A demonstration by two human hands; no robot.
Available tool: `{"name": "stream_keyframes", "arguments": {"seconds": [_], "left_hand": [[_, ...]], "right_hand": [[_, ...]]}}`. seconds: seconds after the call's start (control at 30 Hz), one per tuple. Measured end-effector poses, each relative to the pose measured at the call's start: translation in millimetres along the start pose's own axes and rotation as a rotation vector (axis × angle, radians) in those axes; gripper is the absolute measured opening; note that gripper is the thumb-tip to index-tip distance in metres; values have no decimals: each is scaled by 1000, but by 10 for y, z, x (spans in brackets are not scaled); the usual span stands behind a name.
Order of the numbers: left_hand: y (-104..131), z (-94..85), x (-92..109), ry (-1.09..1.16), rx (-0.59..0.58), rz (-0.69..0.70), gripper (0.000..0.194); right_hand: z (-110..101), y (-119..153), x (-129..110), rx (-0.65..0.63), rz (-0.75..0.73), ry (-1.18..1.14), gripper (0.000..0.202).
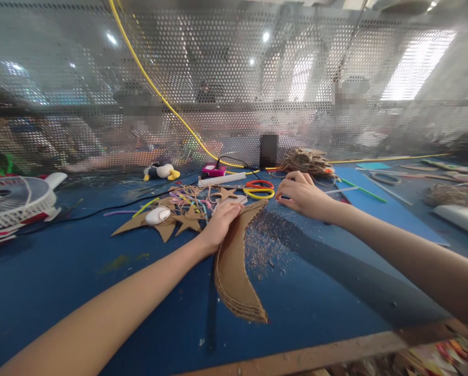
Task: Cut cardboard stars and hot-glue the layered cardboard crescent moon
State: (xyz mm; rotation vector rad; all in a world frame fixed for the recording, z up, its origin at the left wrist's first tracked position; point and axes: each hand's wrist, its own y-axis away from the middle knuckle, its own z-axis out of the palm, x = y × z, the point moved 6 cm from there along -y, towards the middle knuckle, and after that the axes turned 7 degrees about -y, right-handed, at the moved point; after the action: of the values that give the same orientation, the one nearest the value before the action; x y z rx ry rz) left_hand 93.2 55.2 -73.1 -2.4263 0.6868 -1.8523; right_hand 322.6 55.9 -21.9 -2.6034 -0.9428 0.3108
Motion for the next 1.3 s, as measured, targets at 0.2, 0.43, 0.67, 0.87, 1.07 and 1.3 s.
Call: {"name": "stream_keyframes", "arguments": {"seconds": [0.2, 0.43, 0.67, 0.87, 1.07, 1.3], "left_hand": [[7, 3, 21, -5, -8, 15, 26], [-12, 21, 6, -12, -22, 29, 29], [7, 9, 27, 16, 6, 29, 26], [-11, 27, -37, 38, -19, 32, 28], [-26, 30, -33, 32, -36, 51, 30], [-5, 29, -6, 49, -24, 22, 28]], "right_hand": [[192, 75, -197, -112, -120, -7, 18], [299, 42, -345, -136, -154, 210, 20], [127, -123, -154, -11, -79, 222, 22], [261, -33, -48, -140, -74, 158, 13], [352, 18, -105, -144, -128, 250, 13], [317, -124, -225, -131, -269, 506, 20]]}}
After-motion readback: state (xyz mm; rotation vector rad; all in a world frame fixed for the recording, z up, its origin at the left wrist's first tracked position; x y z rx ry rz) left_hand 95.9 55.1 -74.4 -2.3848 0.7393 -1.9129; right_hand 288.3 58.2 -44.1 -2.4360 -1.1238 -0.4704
